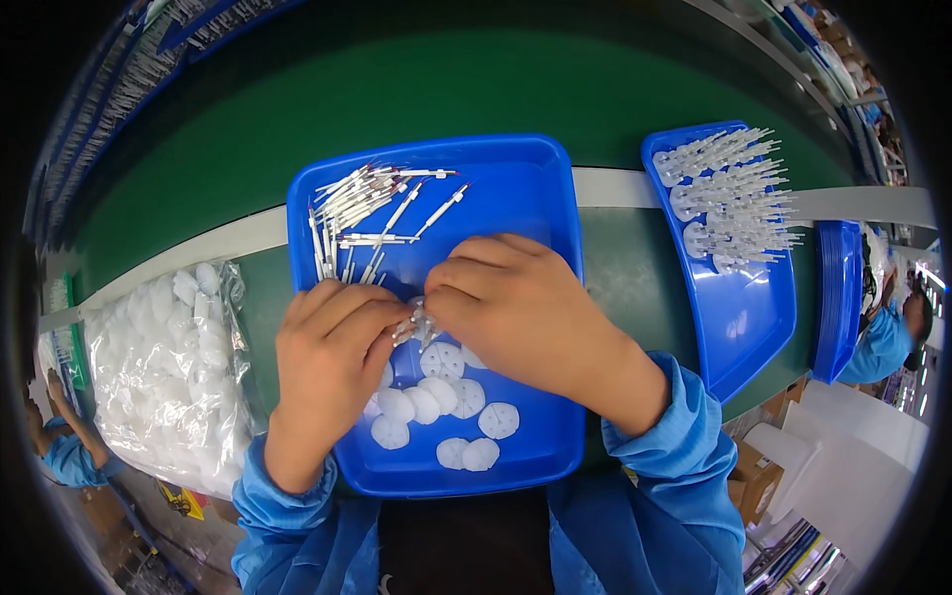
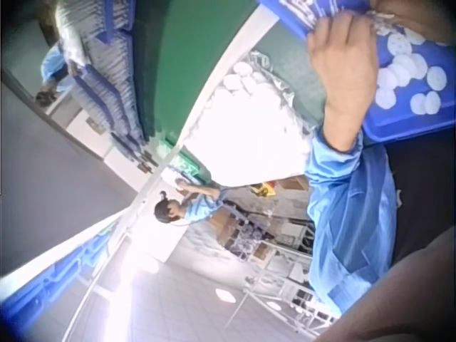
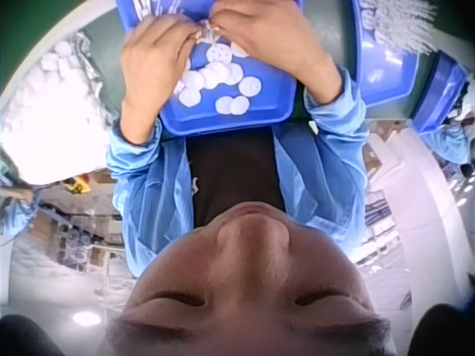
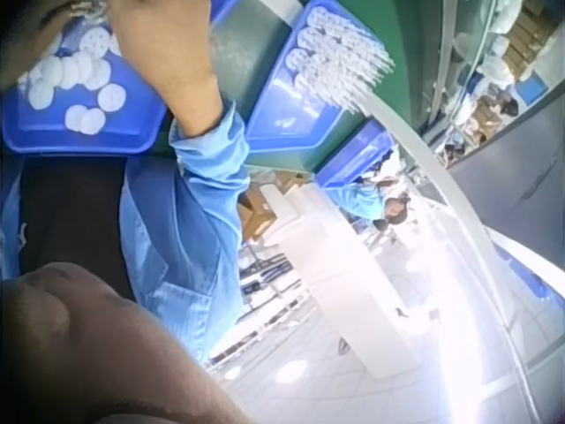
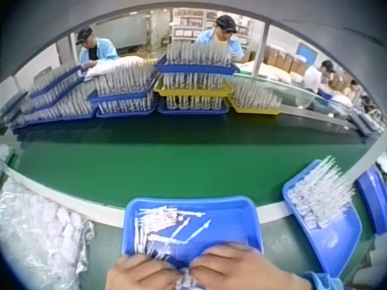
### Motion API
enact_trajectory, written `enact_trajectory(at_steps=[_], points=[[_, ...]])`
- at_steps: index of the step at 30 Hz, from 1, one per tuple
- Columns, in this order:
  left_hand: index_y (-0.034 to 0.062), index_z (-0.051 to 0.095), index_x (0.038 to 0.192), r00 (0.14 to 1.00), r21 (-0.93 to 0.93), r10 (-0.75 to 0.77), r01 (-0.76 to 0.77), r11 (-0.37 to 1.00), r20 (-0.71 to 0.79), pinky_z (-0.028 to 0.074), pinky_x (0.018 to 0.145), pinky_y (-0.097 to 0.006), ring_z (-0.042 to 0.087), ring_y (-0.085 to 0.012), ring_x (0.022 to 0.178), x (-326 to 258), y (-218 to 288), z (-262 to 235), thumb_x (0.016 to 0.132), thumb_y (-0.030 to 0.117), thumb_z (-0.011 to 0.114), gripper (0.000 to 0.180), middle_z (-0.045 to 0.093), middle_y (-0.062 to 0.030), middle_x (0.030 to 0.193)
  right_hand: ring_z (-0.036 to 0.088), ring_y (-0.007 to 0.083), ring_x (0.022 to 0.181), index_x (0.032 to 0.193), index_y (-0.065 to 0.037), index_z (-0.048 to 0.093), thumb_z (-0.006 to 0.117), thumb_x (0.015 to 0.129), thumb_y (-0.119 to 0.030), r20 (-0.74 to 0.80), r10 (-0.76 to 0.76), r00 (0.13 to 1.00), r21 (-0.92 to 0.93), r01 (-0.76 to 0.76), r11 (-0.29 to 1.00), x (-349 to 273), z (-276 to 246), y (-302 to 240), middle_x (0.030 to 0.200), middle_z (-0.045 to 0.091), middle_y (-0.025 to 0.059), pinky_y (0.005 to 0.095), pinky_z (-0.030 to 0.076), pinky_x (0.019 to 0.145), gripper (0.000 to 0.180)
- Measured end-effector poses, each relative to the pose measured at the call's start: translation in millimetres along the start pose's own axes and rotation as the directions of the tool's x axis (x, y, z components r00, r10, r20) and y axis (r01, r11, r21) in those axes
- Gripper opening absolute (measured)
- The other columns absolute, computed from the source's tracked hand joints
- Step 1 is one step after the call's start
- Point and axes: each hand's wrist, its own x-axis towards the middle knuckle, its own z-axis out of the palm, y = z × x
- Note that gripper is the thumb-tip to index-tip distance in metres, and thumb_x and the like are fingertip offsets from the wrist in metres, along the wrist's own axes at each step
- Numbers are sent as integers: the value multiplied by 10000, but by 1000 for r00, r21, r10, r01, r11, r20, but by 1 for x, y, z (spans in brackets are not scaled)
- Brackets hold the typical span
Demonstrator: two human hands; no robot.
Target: The person inserts thin white sticks into the center of small white cotton pads. They pick up a cotton pad from a blue tray, insert a stick, and place the finished item into a separate blue tray. The process is repeated continuously throughout the clip.
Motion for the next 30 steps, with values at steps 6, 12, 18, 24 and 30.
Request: enact_trajectory(at_steps=[6, 12, 18, 24, 30], points=[[78, 791, 979, 997, 117, 56, -61, 991, 44, 506, 779, -403, 687, -258, 886, 4, 8, -2, 778, 73, 850, 209, 773, -22, 1014, 733, 235, 1030, 917, -117, 753, 743, 769, -96, 71, 84, 994, -170, -71, 983, -6, -7, -21, 1047, 762, 23, 406, 572, 940, 150], [32, 787, 1104, 999, 57, -35, 37, 998, -25, 522, 902, -415, 702, -316, 1027, -21, 25, -19, 872, 31, 790, 232, 765, -124, 1172, 747, 245, 1047, 997, -102, 794, 839, 840, -119, -328, 285, 901, 9, -299, 954, -65, -50, -18, 1085, 791, 35, 402, 570, 973, 164], [63, 807, 1068, 1000, -149, 25, -25, 989, 1, 511, 887, -410, 696, -289, 1004, -37, 18, -8, 871, 41, 764, 202, 771, -81, 1174, 784, 278, 836, 1042, -74, 812, 845, 901, -178, -567, 648, 508, -42, -804, 593, -183, -90, 19, 1023, 813, 122, 393, 603, 733, 178], [48, 801, 1080, 1000, -175, 4, -2, 985, 13, 530, 900, -413, 704, -304, 1021, -38, 16, -10, 879, 27, 754, 207, 774, -97, 1178, 774, 276, 855, 1079, -59, 798, 843, 921, -222, -456, 827, 330, 59, -916, 398, -189, -80, 0, 1054, 804, 109, 380, 604, 774, 231], [51, 789, 1174, 996, -125, 65, -57, 991, 63, 551, 928, -414, 718, -316, 1048, -8, 38, -17, 876, 58, 786, 298, 767, -109, 1216, 705, 328, 1147, 1150, -68, 741, 871, 872, -201, -437, 635, 637, -251, -764, 594, -186, -76, -11, 1310, 726, 101, 396, 549, 957, 334]])
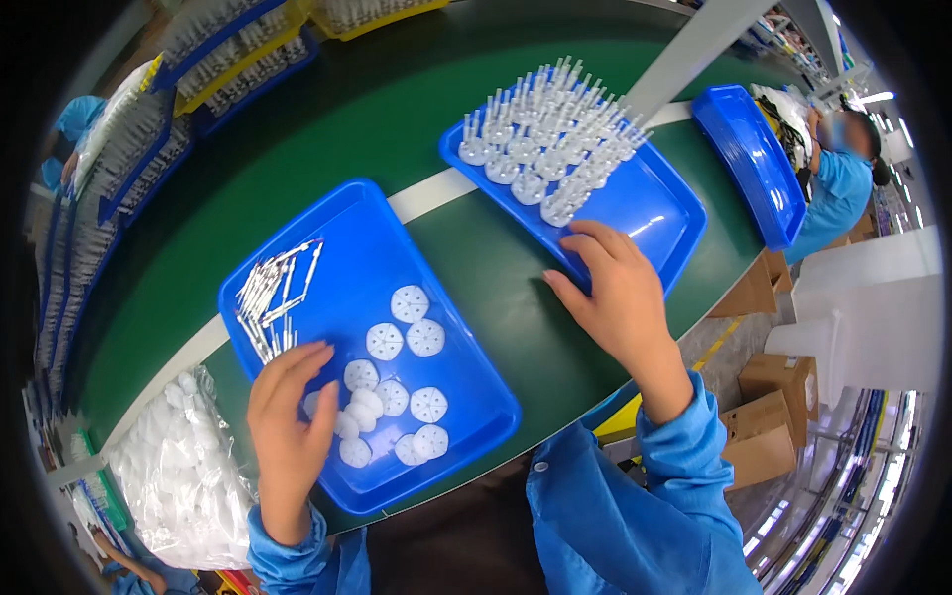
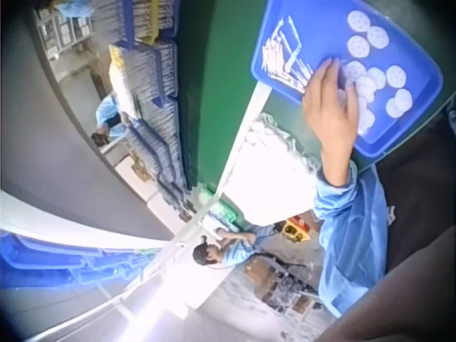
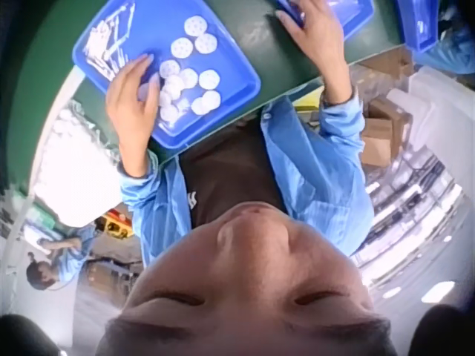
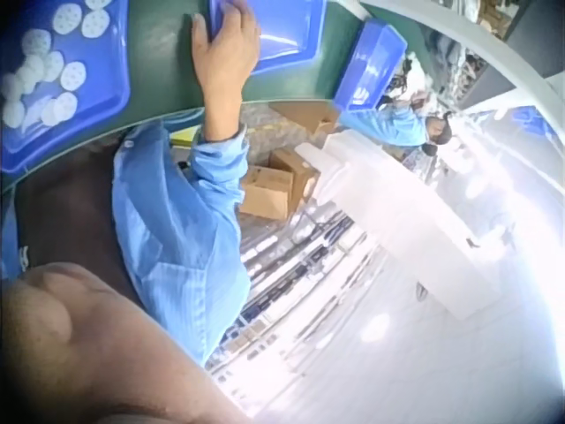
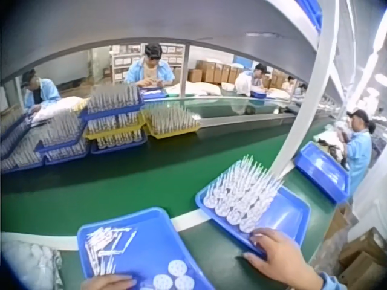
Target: The person inserts thin white sticks into the center of small white cotton pads. They pick up a cotton pad from a blue tray, insert a stick, and place the finished item into a separate blue tray. The process is repeated continuously throughout the clip.
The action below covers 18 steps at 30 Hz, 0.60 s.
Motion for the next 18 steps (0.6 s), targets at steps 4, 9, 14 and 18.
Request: enact_trajectory(at_steps=[4, 9, 14, 18], points=[[73, 757, 1295, 995, 73, 72, -77, 994, 70, 565, 923, -446, 719, -327, 1050, 41, 29, 20, 858, 123, 826, 445, 758, -107, 1238, 731, 287, 1038, 1070, -100, 770, 863, 813, -119, -111, -178, 978, -64, 171, 983, 9, -6, -43, 1202, 757, 65, 411, 551, 895, 275], [83, 749, 1125, 979, 75, 191, -196, 978, 77, 563, 901, -436, 721, -317, 974, 64, 13, 59, 833, 161, 854, 319, 765, -100, 1168, 736, 267, 922, 955, -107, 782, 854, 805, -77, -194, -407, 893, 176, 440, 881, 62, 16, -95, 1049, 787, 35, 407, 548, 849, 169], [59, 739, 1123, 991, -347, -130, 129, 929, 20, 602, 743, -327, 780, -194, 888, 43, -13, 31, 911, 51, 834, 232, 792, -80, 1056, 721, 240, 972, 996, -110, 779, 782, 852, -135, -122, -640, 759, 352, 635, 687, 113, 77, -131, 1042, 774, 24, 389, 543, 856, 146], [19, 744, 1267, 896, -822, -444, 244, 514, -12, 608, 823, -254, 715, -122, 1036, 26, -50, 21, 1004, -21, 737, 266, 752, -68, 1190, 690, 202, 1015, 1078, -121, 767, 695, 883, -184, -16, -803, 596, 122, 798, 590, 134, 107, -156, 1030, 744, 3, 369, 517, 893, 218]])
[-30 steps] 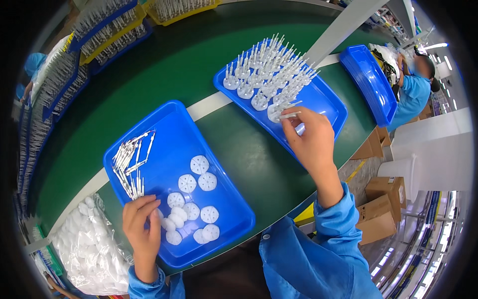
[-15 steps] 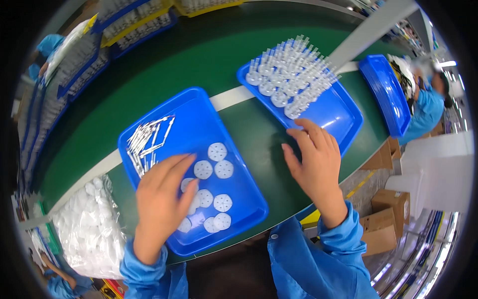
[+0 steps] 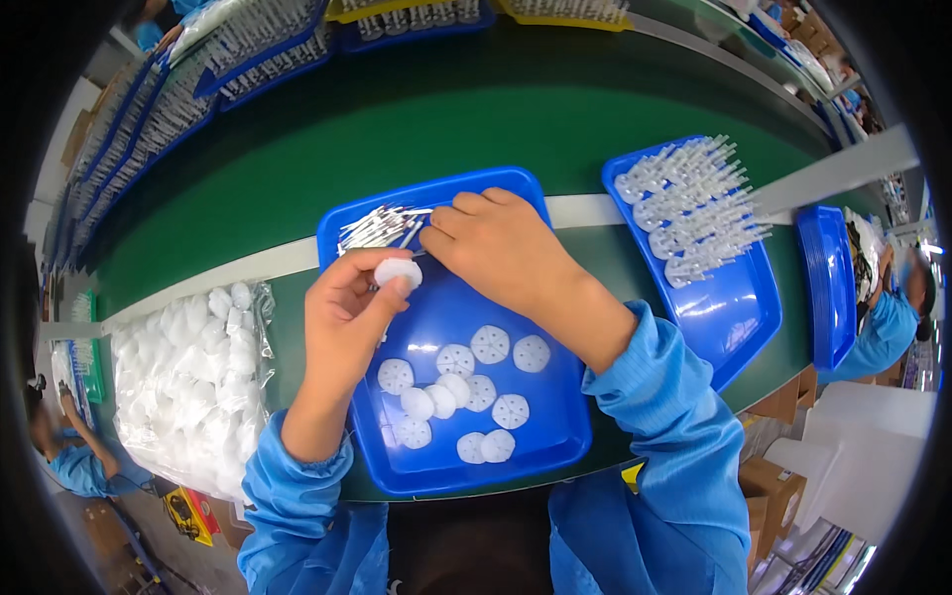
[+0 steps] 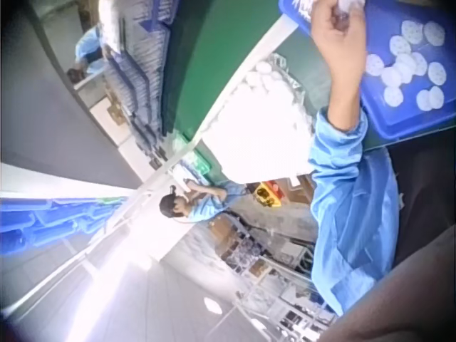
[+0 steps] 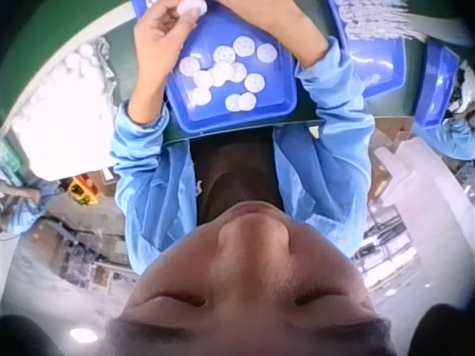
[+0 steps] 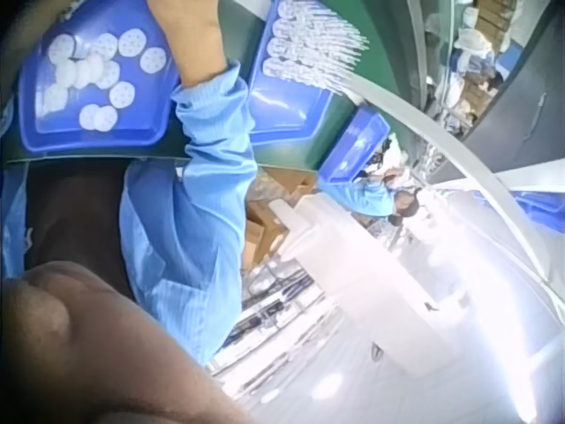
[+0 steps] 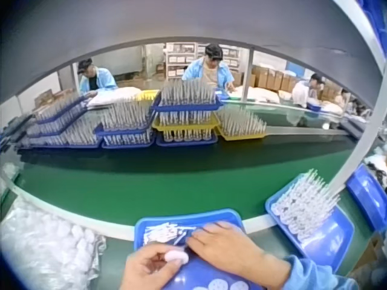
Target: The person inserts thin white sticks into the center of small white cotton pads. They pick up a cotton pad from a blue tray, insert a stick, and place the finished item into a separate blue tray. The process is repeated continuously throughout the clip.
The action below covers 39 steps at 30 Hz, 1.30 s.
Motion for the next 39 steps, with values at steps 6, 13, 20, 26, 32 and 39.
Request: enact_trajectory(at_steps=[6, 13, 20, 26, 32, 39], points=[[9, 696, 1405, 992, -218, 44, -69, 974, -116, 612, 906, -253, 691, -134, 1120, 2, -1, -4, 1018, -82, 674, 398, 698, -85, 1251, 700, 161, 828, 1073, -61, 743, 757, 843, 60, 44, 434, 900, 597, -372, 710, 8, -24, -18, 1027, 725, 71, 308, 553, 770, 260], [-12, 698, 1396, 985, -126, 60, -81, 989, -164, 613, 890, -244, 689, -145, 1127, 0, 1, -2, 1000, -120, 668, 412, 641, -90, 1275, 800, 189, 881, 1014, -31, 811, 870, 857, 31, -51, 464, 884, 823, -226, 522, 14, -13, -31, 966, 814, 104, 295, 625, 792, 179], [-29, 706, 1362, 959, -64, 170, -189, 980, -228, 633, 873, -247, 718, -180, 1134, -4, 0, -2, 986, -132, 684, 390, 637, -111, 1286, 708, 178, 612, 1027, -66, 840, 912, 811, -35, -129, 385, 914, 620, -229, 751, 7, -17, -31, 788, 770, 71, 294, 544, 571, 230], [-36, 696, 1357, 945, 38, 254, -252, 967, -207, 637, 847, -276, 706, -213, 1154, -3, -4, -4, 1014, -94, 669, 348, 625, -125, 1302, 681, 135, 602, 1065, -65, 849, 906, 810, -17, -117, 375, 920, 615, -229, 754, 2, -13, -32, 750, 761, 61, 269, 510, 557, 265], [-1, 726, 1345, 924, 163, 337, -310, 937, -180, 602, 830, -246, 694, -203, 1207, 0, -4, -7, 996, -102, 684, 366, 663, -144, 1376, 693, 166, 579, 1060, -67, 846, 908, 847, -80, -67, 421, 905, 668, -273, 693, 3, -14, -39, 718, 734, 59, 293, 527, 539, 223], [28, 758, 1323, 932, 197, 311, -275, 941, -185, 590, 826, -234, 695, -185, 1231, 1, -2, -6, 1002, -85, 684, 348, 699, -142, 1399, 685, 156, 567, 1061, -62, 846, 899, 858, -72, -50, 394, 918, 643, -273, 716, 1, -14, -39, 702, 723, 58, 288, 521, 531, 210]])
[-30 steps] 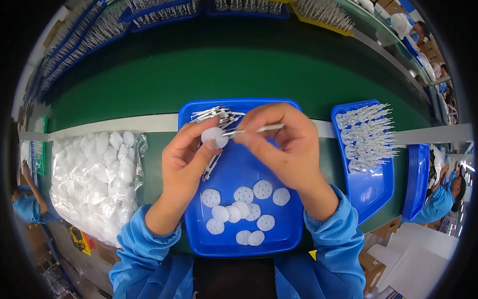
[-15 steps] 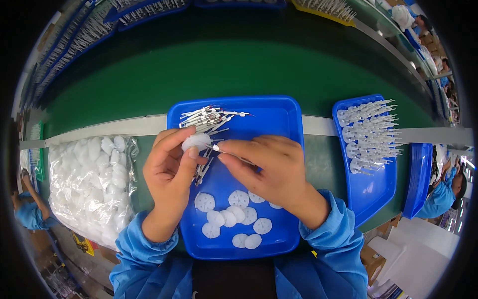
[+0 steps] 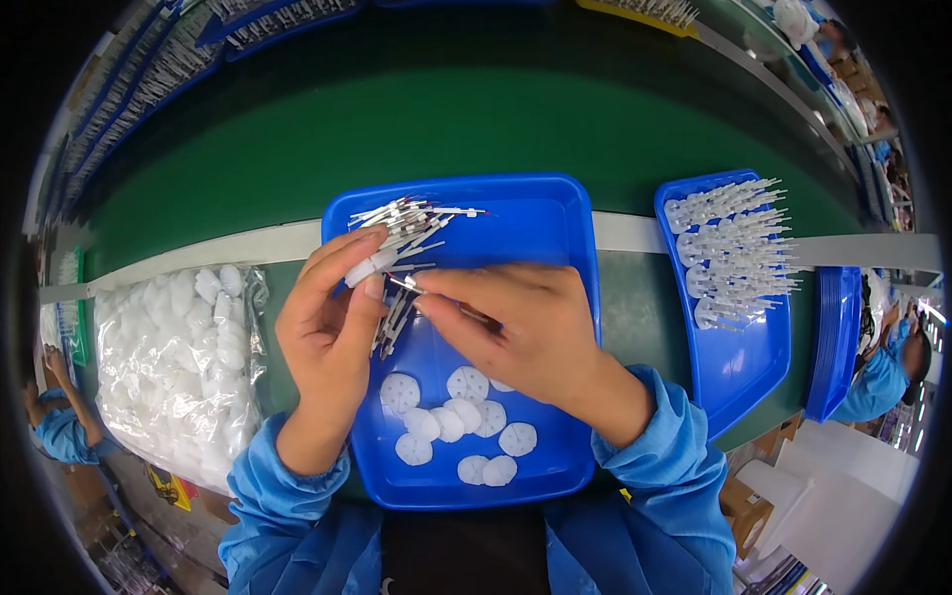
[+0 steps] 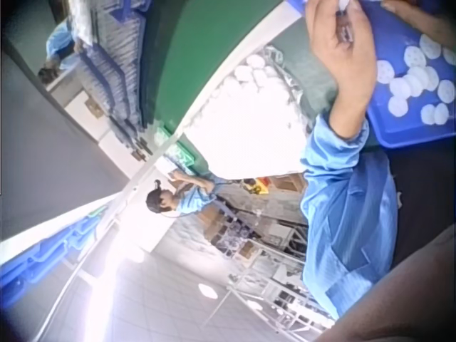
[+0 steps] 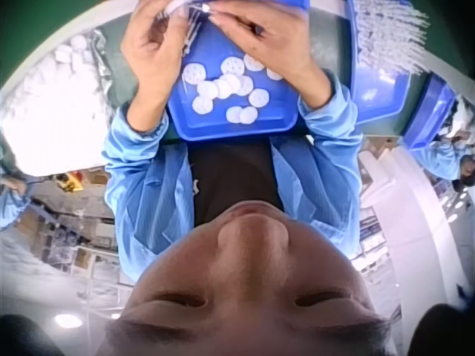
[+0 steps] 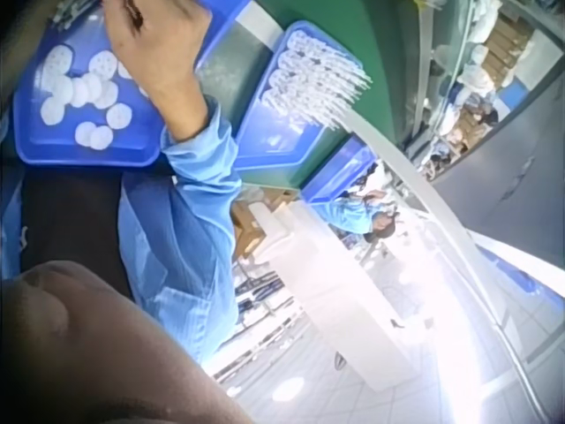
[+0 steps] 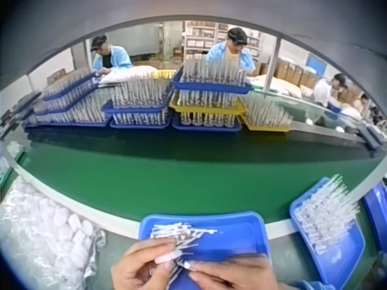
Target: The person inserts thin white sticks into the center of small white cotton pads. They pick up a cotton pad from a blue tray, insert a stick, and place the finished item into a separate blue tray. The process is repeated continuously throughout the clip.
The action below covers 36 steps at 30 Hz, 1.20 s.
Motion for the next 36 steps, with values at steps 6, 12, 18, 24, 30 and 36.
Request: enact_trajectory(at_steps=[6, 12, 18, 24, 30, 36], points=[[41, 762, 1330, 1000, 50, 17, -17, 999, 8, 583, 847, -270, 710, -219, 1186, -1, -2, 3, 968, -101, 682, 397, 761, -130, 1359, 682, 162, 554, 1049, -51, 840, 891, 867, -75, -3, 118, 993, 25, -118, 993, 0, -1, -7, 709, 731, 69, 286, 522, 531, 191], [36, 788, 1283, 982, 309, 162, -185, 933, 99, 586, 879, -321, 715, -268, 1149, 8, 4, -6, 920, -122, 686, 409, 788, -133, 1307, 696, 158, 571, 1033, -37, 838, 875, 888, -76, 23, 91, 996, 24, -92, 995, 3, -5, -4, 731, 745, 82, 280, 530, 542, 154], [40, 803, 1274, 994, 353, 13, -50, 934, 104, 593, 870, -333, 730, -250, 1034, 8, 16, -5, 925, -92, 717, 383, 808, -122, 1197, 695, 92, 590, 1105, -16, 836, 857, 917, -36, -41, 89, 995, 91, -85, 992, -1, -7, 6, 677, 726, 55, 240, 501, 553, 189], [58, 781, 1328, 993, 397, 49, -87, 914, 105, 523, 740, -254, 647, -115, 805, 7, 10, -5, 972, -56, 712, 380, 782, -86, 1082, 694, 96, 572, 1120, -14, 829, 853, 931, -47, 34, 100, 994, 33, -101, 994, -2, -4, 4, 672, 735, 53, 236, 508, 552, 193], [68, 804, 1300, 999, 349, -13, -6, 937, 50, 606, 750, -301, 738, -194, 875, 7, 11, -3, 921, -69, 770, 405, 804, -124, 1078, 704, 108, 585, 1112, -21, 830, 870, 917, -59, 16, 37, 999, -22, -37, 999, -2, -7, 4, 680, 736, 55, 244, 510, 552, 202], [72, 804, 1300, 997, 348, -17, -11, 937, 78, 603, 720, -300, 722, -192, 842, 5, 11, 0, 923, -51, 780, 397, 800, -124, 1039, 738, 195, 618, 1043, -54, 839, 883, 903, -143, -14, 117, 993, -50, -118, 992, -2, 0, 0, 780, 775, 96, 298, 569, 576, 172]])
